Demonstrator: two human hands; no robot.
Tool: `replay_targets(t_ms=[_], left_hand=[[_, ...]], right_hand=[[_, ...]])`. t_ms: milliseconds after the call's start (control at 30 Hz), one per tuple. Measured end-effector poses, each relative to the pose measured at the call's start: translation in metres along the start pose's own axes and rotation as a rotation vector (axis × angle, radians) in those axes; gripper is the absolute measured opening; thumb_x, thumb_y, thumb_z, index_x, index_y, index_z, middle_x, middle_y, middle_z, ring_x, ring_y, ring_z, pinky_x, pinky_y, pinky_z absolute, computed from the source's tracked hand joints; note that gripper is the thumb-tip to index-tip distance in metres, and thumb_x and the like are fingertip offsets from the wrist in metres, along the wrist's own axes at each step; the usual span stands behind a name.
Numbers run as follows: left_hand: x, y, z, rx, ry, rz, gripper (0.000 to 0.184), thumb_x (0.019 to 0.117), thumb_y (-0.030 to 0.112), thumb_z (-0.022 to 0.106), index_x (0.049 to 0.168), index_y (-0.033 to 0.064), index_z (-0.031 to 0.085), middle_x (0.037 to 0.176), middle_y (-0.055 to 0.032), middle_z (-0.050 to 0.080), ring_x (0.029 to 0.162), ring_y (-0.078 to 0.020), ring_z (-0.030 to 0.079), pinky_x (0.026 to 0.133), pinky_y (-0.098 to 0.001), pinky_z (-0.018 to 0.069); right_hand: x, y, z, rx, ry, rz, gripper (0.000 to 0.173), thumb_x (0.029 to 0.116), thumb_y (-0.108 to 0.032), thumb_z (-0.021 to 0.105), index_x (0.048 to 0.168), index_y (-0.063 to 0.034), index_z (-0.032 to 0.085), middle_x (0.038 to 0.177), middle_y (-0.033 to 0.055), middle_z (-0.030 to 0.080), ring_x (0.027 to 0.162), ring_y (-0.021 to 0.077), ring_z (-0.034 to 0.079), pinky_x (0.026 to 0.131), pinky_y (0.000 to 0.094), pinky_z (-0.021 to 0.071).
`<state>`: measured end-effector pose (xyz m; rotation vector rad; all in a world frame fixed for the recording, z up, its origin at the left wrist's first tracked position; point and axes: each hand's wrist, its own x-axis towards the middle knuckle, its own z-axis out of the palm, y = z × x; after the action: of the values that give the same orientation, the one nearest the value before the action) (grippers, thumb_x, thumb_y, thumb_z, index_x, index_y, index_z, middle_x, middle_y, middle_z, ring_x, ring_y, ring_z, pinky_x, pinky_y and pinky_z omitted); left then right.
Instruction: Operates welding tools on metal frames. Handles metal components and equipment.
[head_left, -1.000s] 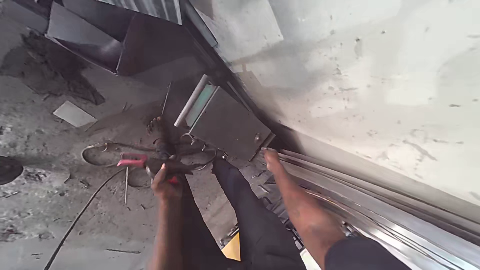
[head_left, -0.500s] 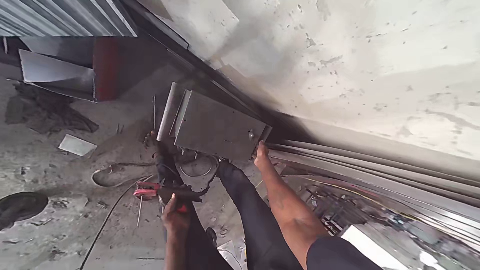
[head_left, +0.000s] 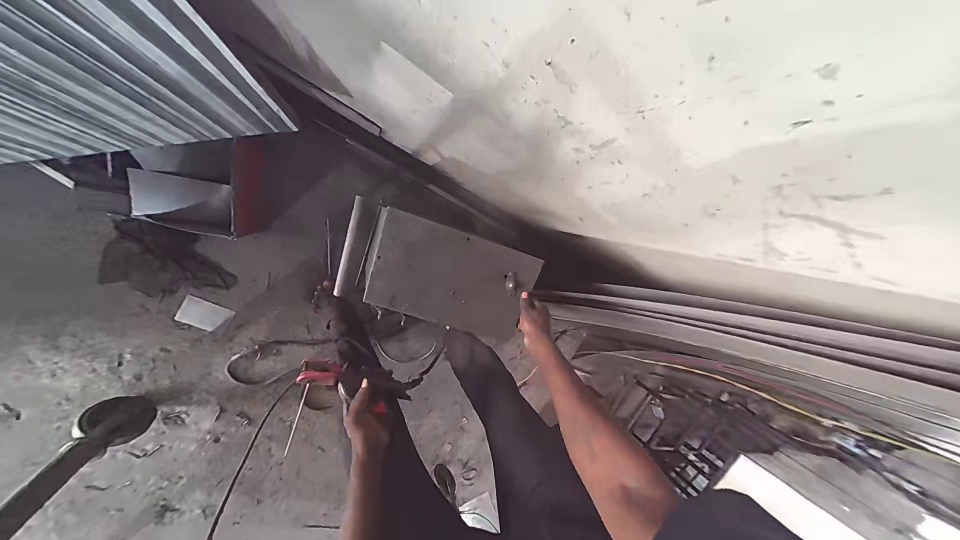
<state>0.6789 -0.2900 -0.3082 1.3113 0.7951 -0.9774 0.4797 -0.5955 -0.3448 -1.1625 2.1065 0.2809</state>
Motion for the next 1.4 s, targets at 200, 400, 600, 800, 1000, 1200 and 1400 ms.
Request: replay_targets(t_ms=[200,400,600,800,1000,1200,1400], left_hand=[[-0.005,0.0,-0.005,-0.039,0.017,0.015,0.03,0.1033,0.019,0.045,0.126,0.0026,0.055,0.102,-0.0117,0.074,0.092,-0.0215,0.073,0.079,-0.0414,0.0627],[-0.021,0.006,-0.01,-0.059,0.051,0.052,0.027,0.106,0.02,0.041,0.121,0.0035,0.057,0.097,-0.0081,0.073,0.088,-0.017,0.072,0.077,-0.0382,0.0625],[-0.069,0.011,-0.011,-0.072,0.069,0.109,0.026,0.1062,0.023,0.04,0.106,0.0094,0.062,0.083,-0.0009,0.071,0.075,-0.011,0.071,0.067,-0.0336,0.0616],[-0.154,0.022,-0.03,-0.109,-0.045,0.163,0.038,0.1058,0.03,0.032,0.113,0.0095,0.063,0.1,-0.0025,0.074,0.093,-0.0119,0.072,0.082,-0.0357,0.0616],[-0.183,0.028,-0.044,-0.132,-0.166,0.25,0.032,0.1038,0.027,0.042,0.108,0.0061,0.066,0.098,-0.0084,0.074,0.094,-0.0189,0.072,0.083,-0.0402,0.061],[-0.178,0.061,-0.086,0.032,-0.048,0.19,0.031,0.1074,0.018,0.033,0.122,0.0021,0.055,0.101,-0.0074,0.072,0.094,-0.0189,0.072,0.087,-0.0412,0.0607],[-0.178,0.104,-0.141,0.099,-0.141,0.213,0.031,0.0994,0.017,0.045,0.127,0.002,0.051,0.103,-0.0108,0.073,0.097,-0.0219,0.072,0.089,-0.0438,0.0601]], right_hand=[[-0.059,-0.01,-0.043,0.029,-0.055,-0.113,0.05,0.1087,-0.044,0.048,0.121,-0.0002,0.068,0.108,0.0192,0.067,0.094,0.0275,0.064,0.083,0.0502,0.053],[-0.138,-0.051,-0.073,-0.021,-0.166,-0.326,0.044,0.1052,-0.043,0.056,0.101,-0.0025,0.072,0.085,0.0099,0.066,0.077,0.0192,0.062,0.072,0.0439,0.0525],[-0.253,-0.153,-0.03,-0.146,-0.333,-0.715,0.044,0.1,-0.046,0.062,0.081,-0.0076,0.071,0.066,0.0059,0.062,0.062,0.021,0.062,0.062,0.0462,0.0519],[-0.294,-0.195,0.017,-0.187,-0.295,-0.857,0.047,0.1051,-0.05,0.05,0.085,-0.0093,0.065,0.072,0.0103,0.065,0.068,0.0281,0.068,0.054,0.05,0.0531],[-0.315,-0.212,0.035,-0.247,-0.214,-0.791,0.05,0.1041,-0.055,0.048,0.092,-0.012,0.07,0.08,0.0088,0.071,0.078,0.0276,0.072,0.06,0.0516,0.0555],[-0.335,-0.227,0.058,-0.227,-0.246,-0.712,0.049,0.1059,-0.054,0.045,0.1,-0.0124,0.07,0.089,0.0099,0.073,0.085,0.029,0.072,0.066,0.0534,0.0567],[-0.353,-0.235,0.066,-0.205,-0.204,-0.636,0.048,0.1057,-0.055,0.045,0.108,-0.014,0.071,0.096,0.01,0.074,0.091,0.0295,0.073,0.068,0.0543,0.0575]])
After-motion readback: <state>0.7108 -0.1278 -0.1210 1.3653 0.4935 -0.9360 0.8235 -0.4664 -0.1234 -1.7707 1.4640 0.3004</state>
